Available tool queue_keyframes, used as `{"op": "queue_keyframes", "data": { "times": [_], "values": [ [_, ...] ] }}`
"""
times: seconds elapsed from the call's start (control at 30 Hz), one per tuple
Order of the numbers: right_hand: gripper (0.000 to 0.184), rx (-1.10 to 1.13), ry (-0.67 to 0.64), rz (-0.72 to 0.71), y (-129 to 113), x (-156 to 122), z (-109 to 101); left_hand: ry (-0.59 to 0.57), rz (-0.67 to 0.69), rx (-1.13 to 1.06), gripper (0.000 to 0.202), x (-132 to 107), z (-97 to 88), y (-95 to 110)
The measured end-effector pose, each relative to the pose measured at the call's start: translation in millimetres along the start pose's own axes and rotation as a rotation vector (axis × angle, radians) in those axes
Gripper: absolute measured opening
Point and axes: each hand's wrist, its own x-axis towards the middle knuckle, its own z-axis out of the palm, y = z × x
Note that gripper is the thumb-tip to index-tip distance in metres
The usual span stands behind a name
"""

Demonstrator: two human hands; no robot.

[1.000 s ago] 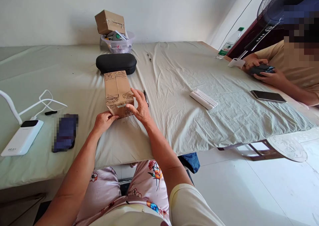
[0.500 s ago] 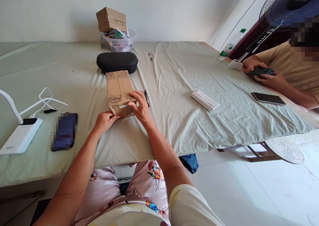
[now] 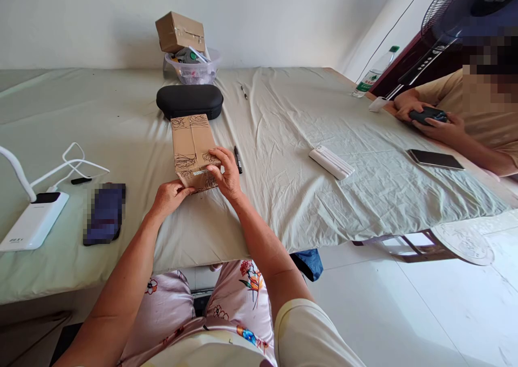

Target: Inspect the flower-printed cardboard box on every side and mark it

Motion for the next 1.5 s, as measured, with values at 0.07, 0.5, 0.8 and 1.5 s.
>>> {"op": "queue_keyframes", "data": {
  "times": [0.07,0.5,0.8,1.5],
  "values": [
    [0.058,0.013,-0.002,-0.002,-1.4,-0.3,-0.4,0.000,0.005,-0.006,0.025,-0.4,0.4,-0.5],
    [0.068,-0.004,-0.094,0.005,-14.7,-3.4,5.5,0.692,0.408,-0.209,0.082,-3.6,1.6,-2.1],
    [0.060,0.017,-0.089,-0.051,-19.6,-7.2,8.4,0.675,0.479,-0.157,0.042,-5.2,-4.0,4.2],
    [0.064,-0.017,-0.085,-0.016,-17.1,-6.3,8.0,0.587,0.446,-0.213,0.046,-2.3,-0.5,-3.5]
  ]
}}
